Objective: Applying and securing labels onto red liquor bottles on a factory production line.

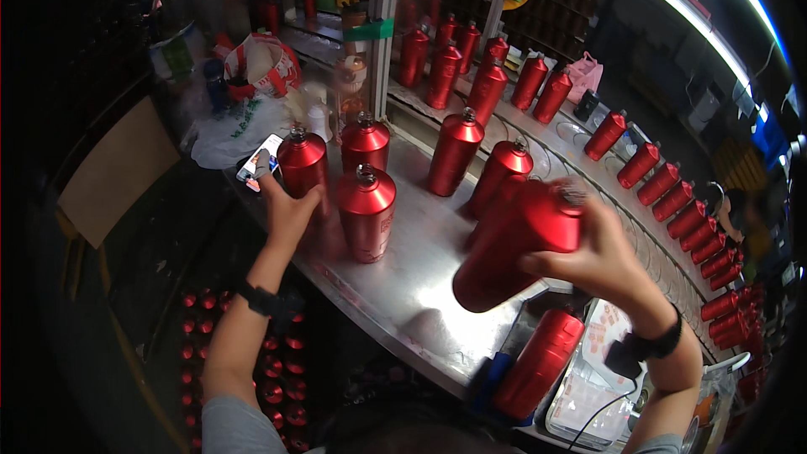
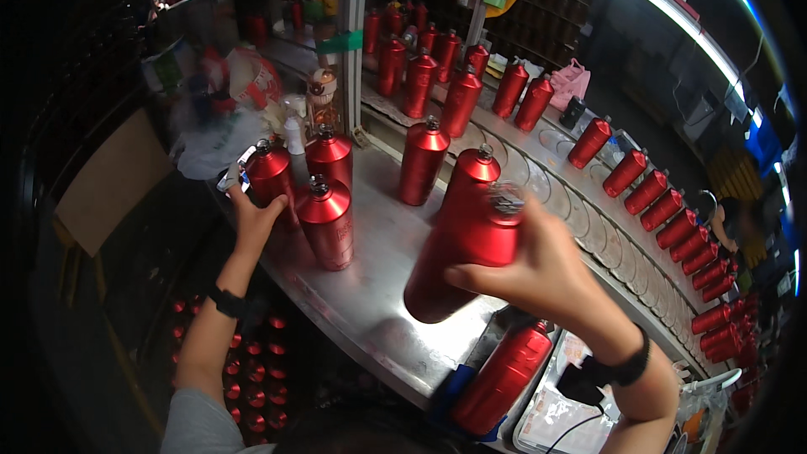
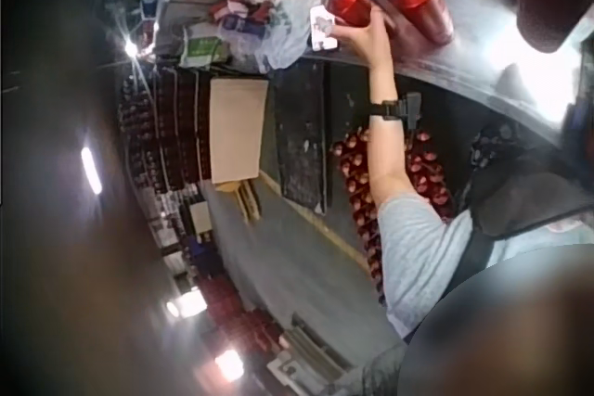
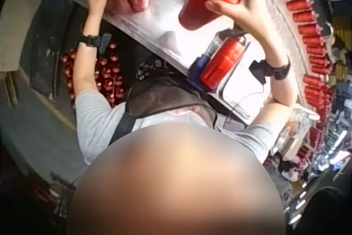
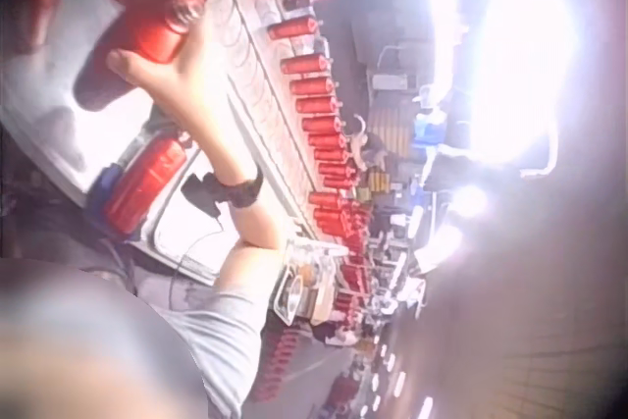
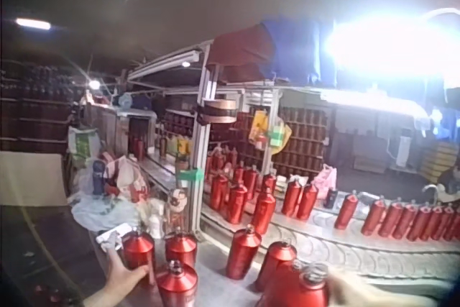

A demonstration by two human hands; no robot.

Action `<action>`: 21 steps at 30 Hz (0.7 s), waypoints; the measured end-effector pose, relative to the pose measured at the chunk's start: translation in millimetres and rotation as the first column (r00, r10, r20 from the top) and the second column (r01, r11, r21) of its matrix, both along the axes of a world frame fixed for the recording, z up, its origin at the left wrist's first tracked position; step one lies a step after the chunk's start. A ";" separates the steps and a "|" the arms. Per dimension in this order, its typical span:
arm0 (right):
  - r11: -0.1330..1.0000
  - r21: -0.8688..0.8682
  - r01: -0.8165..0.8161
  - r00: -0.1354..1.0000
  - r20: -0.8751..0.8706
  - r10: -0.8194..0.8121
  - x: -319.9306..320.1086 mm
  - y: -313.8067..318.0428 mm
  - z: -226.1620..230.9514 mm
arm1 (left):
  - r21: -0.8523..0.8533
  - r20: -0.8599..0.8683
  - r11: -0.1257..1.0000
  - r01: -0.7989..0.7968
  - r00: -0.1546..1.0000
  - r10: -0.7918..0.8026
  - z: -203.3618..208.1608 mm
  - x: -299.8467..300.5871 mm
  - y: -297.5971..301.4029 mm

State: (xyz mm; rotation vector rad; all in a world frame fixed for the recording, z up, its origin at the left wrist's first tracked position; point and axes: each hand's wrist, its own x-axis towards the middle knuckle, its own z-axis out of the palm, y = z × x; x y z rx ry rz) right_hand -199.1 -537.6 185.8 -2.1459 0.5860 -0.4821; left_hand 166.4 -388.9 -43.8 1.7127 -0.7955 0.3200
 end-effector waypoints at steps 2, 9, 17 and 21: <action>0.985 -0.174 -0.007 0.986 -0.163 -0.022 31.5 -2.2 -21.0 | -0.191 -0.012 0.969 0.158 0.987 -0.163 28.0 -27.4 16.9; 0.918 -0.397 -0.020 0.941 -0.317 -0.117 112.8 4.2 -62.4 | 0.143 0.065 0.914 0.379 0.918 -0.390 54.5 -89.8 -2.5; 0.924 -0.383 0.009 0.946 -0.296 -0.132 153.0 -2.6 -83.2 | 0.060 0.055 0.945 0.322 0.944 -0.325 39.4 -67.8 -6.5; 0.928 -0.374 0.006 0.945 -0.302 -0.128 170.7 2.4 -86.2 | 0.101 0.099 0.964 0.248 0.961 -0.258 40.4 -51.7 8.2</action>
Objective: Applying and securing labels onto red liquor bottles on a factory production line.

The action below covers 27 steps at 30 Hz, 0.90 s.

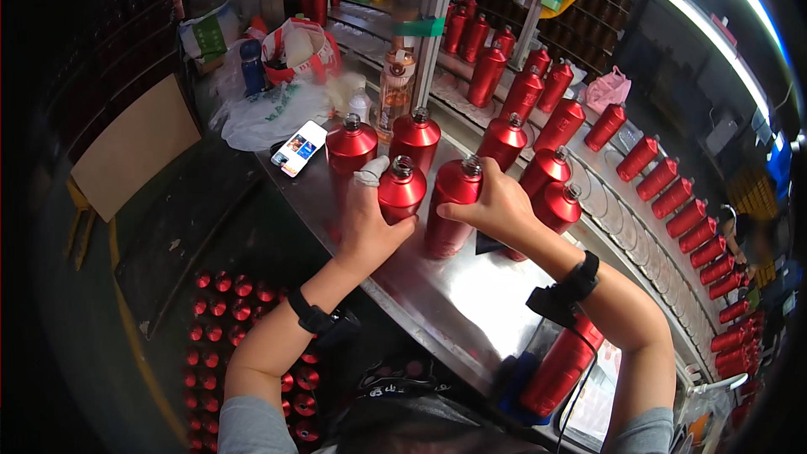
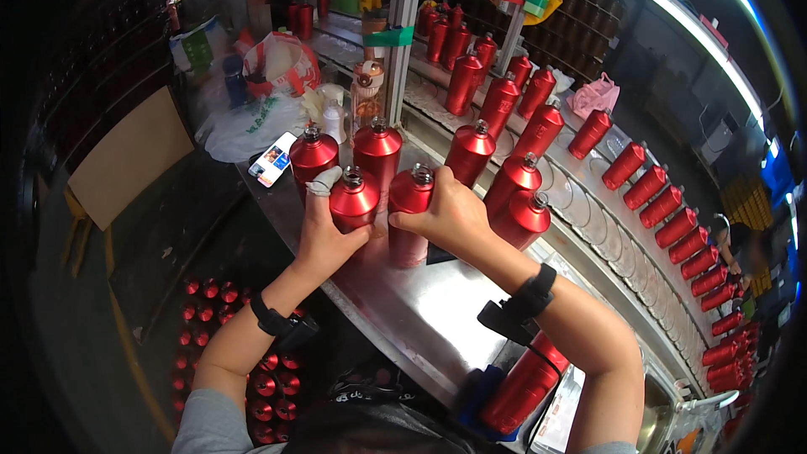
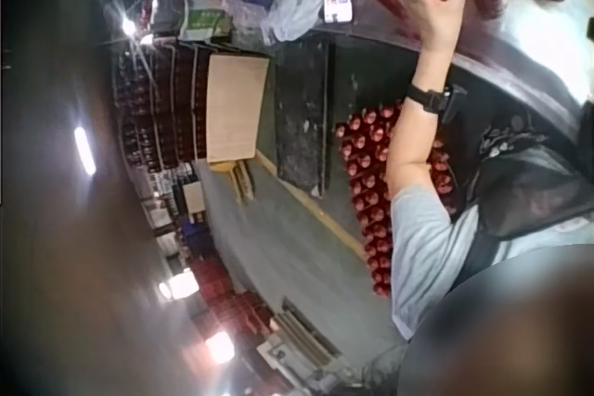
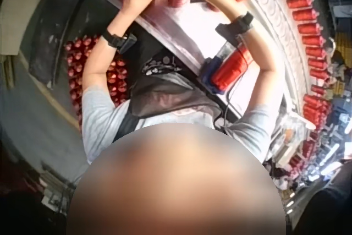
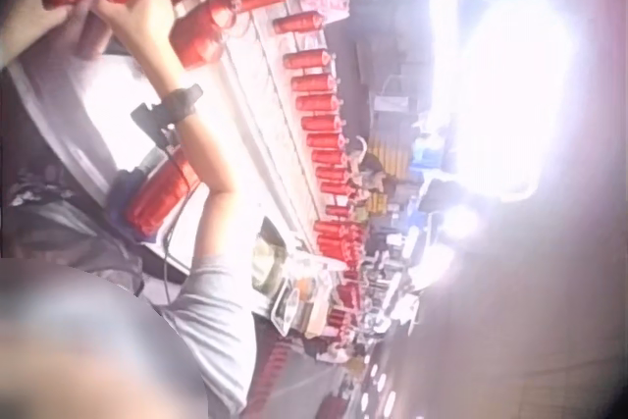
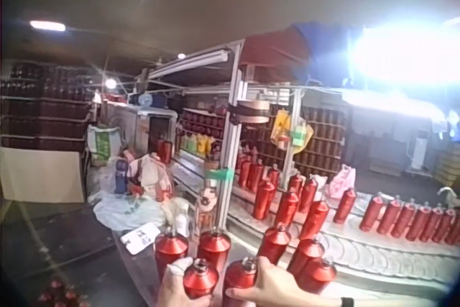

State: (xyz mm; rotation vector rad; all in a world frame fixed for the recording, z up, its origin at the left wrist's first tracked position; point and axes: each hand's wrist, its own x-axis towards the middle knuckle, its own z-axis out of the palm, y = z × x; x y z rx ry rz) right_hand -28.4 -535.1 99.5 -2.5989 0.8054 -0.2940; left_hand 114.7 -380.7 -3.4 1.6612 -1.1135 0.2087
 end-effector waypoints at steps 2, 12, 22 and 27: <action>1.000 0.011 0.004 1.000 -0.015 -0.004 6.0 1.6 -3.4 | -0.064 -0.005 0.998 -0.002 1.000 0.001 3.4 -0.7 3.0; 0.998 0.064 0.019 0.999 -0.031 -0.017 -0.1 -4.5 -28.5 | -0.026 0.020 0.995 -0.096 0.995 0.097 2.7 -13.9 8.4; 0.999 -0.005 -0.040 0.956 0.291 0.039 -143.9 -6.6 26.6 | -0.212 -0.191 0.960 0.181 0.956 -0.222 20.4 -91.0 18.7; 0.937 0.227 0.266 0.929 0.198 -0.312 -275.8 26.5 40.9 | 0.023 0.038 0.917 0.399 0.916 -0.400 18.3 -162.0 30.1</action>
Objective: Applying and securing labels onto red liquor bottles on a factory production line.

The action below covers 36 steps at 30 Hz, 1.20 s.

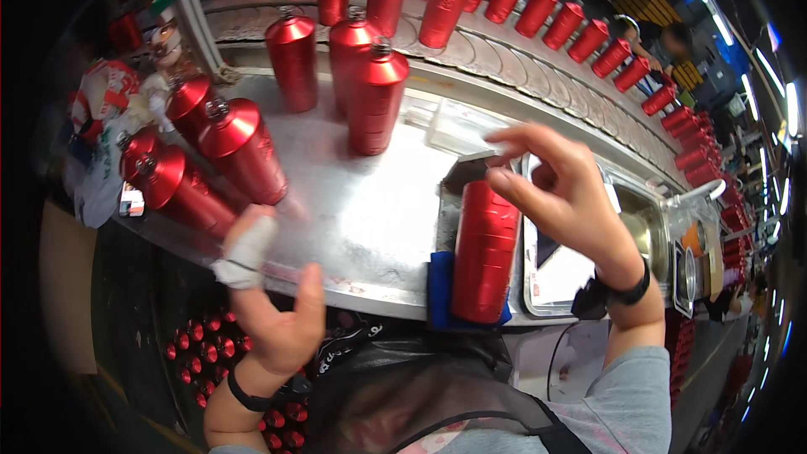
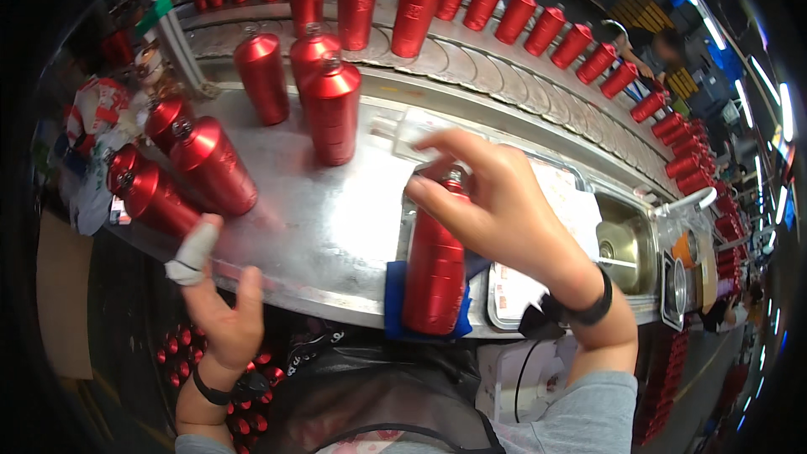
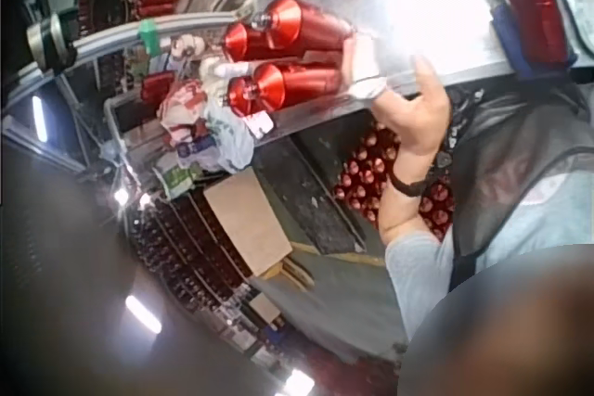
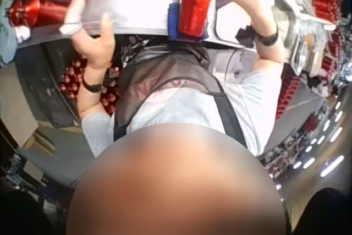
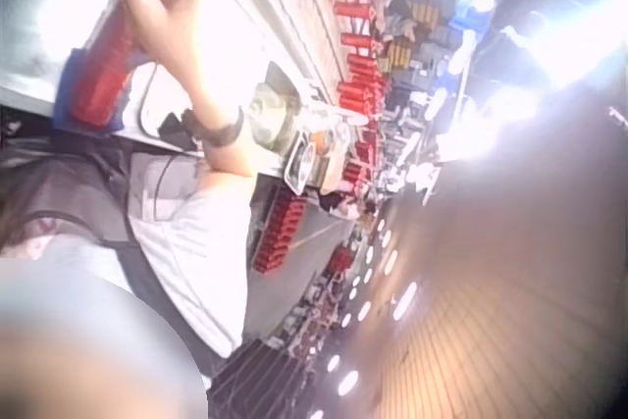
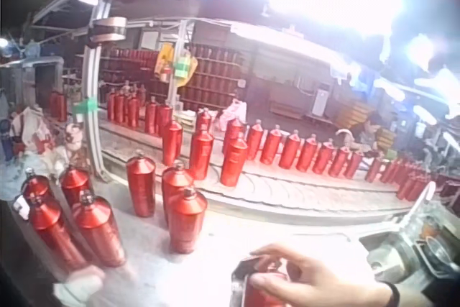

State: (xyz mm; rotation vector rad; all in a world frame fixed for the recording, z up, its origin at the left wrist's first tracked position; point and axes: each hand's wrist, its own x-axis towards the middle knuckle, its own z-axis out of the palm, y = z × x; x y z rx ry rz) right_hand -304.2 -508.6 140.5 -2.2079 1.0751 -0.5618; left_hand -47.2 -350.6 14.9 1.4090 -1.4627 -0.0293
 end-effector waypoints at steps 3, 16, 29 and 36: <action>0.990 0.028 0.138 0.990 -0.039 -0.136 -77.6 24.0 -47.3 | 0.220 -0.098 0.945 0.240 0.970 -0.224 -5.0 -47.5 -13.1; 0.978 0.189 0.094 0.989 0.091 -0.113 -165.4 75.9 -129.1 | 0.274 -0.895 0.523 0.807 0.413 -0.169 -30.8 -174.0 -89.8; 0.767 -0.227 0.600 0.713 -0.283 -0.642 -323.4 -98.2 -184.4 | 0.361 -0.836 0.576 0.733 0.528 -0.149 -45.5 -171.4 -88.6; 0.634 -0.252 0.731 0.520 -0.396 -0.757 -335.3 -155.2 -211.4 | 0.349 -0.840 0.573 0.741 0.519 -0.159 -50.6 -167.8 -93.9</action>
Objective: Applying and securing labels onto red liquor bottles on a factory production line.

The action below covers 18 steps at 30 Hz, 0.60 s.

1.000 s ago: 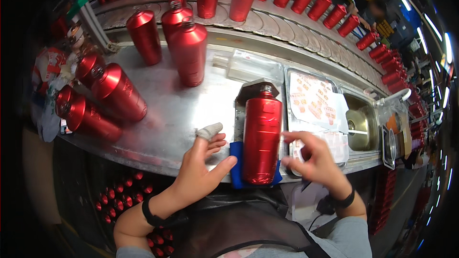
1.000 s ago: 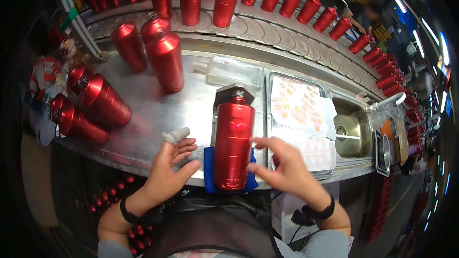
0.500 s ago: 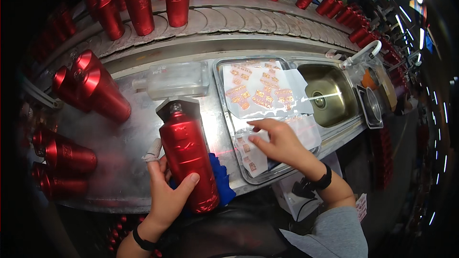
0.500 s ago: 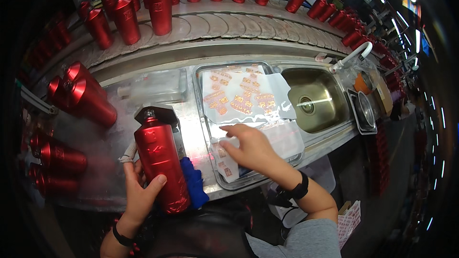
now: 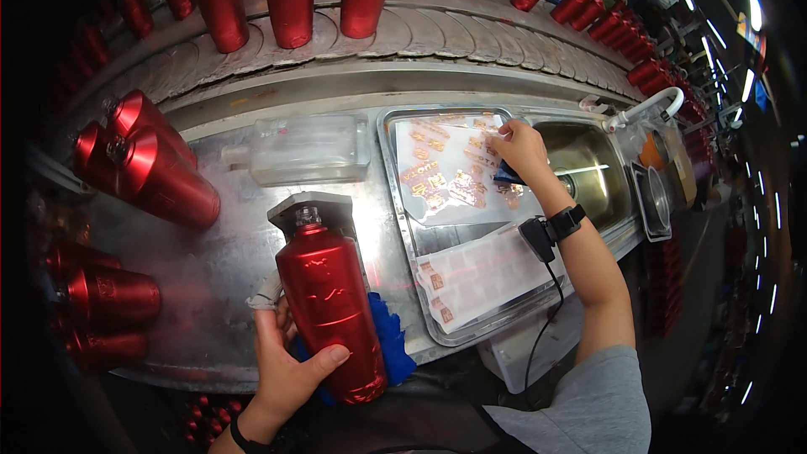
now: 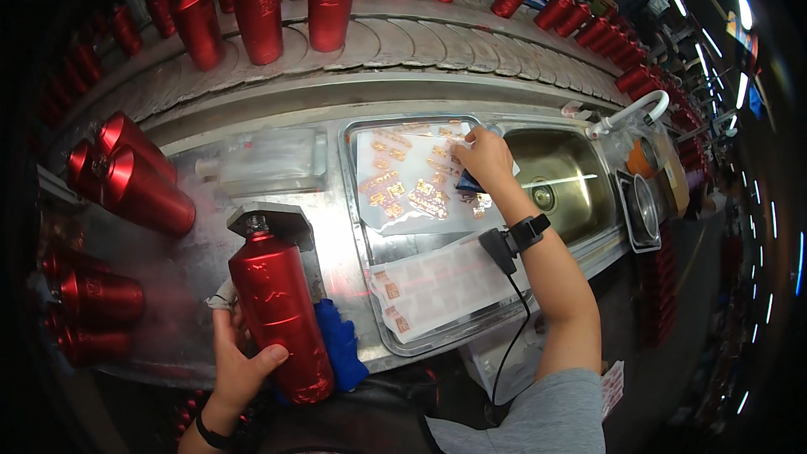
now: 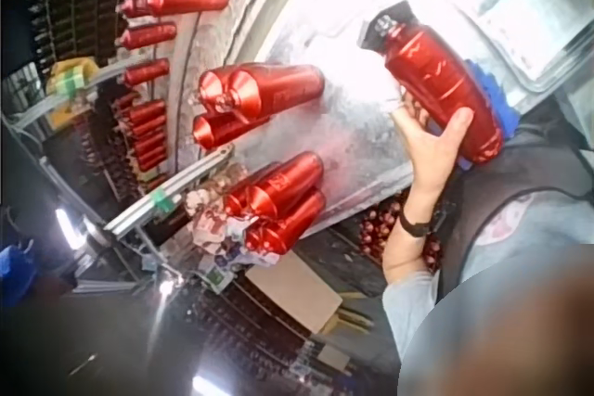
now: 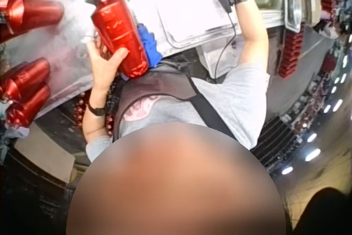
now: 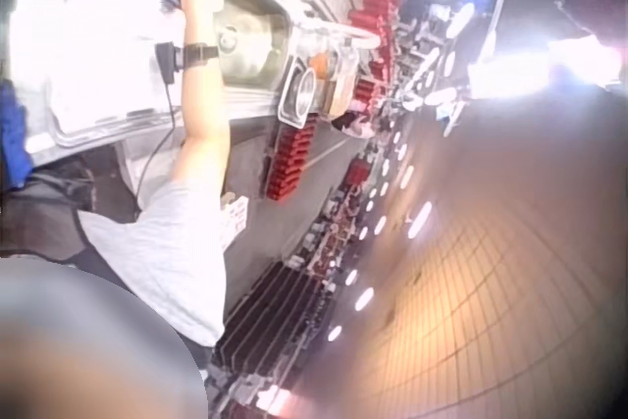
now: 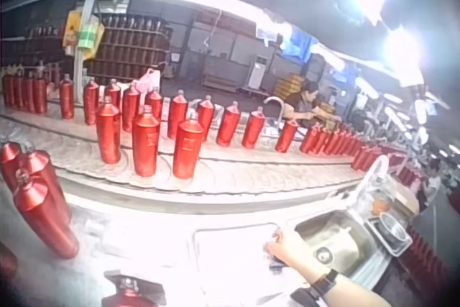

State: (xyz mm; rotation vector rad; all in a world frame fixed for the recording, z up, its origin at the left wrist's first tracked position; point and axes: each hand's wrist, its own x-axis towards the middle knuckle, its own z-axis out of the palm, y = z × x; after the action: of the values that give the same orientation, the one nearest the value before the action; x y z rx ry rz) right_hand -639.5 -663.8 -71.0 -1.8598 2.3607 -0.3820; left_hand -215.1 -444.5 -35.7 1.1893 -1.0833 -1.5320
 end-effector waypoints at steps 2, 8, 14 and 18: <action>0.998 0.004 0.062 0.996 -0.060 -0.061 -3.3 -4.5 -4.6 | -0.001 0.005 1.000 -0.001 1.000 0.001 -3.6 1.4 -1.2; 0.972 -0.208 0.111 0.943 -0.286 -0.170 -31.0 -0.1 0.2 | 0.003 0.048 1.000 0.012 0.999 -0.012 -8.5 4.7 -4.6; 0.982 -0.071 0.174 0.985 0.036 -0.172 -73.1 -8.2 2.0 | 0.017 0.031 0.999 0.034 0.999 -0.034 -10.5 9.8 -3.5; 0.954 -0.296 0.054 0.997 -0.036 -0.068 -51.3 3.3 4.4 | 0.009 0.036 1.000 0.024 0.999 -0.024 -5.4 11.3 -3.0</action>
State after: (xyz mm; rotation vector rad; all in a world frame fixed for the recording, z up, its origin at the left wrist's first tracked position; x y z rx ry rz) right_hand -690.8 -660.6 -66.6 -1.9345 2.5126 -0.7439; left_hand -203.8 -447.5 -41.1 1.2184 -1.1199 -1.5400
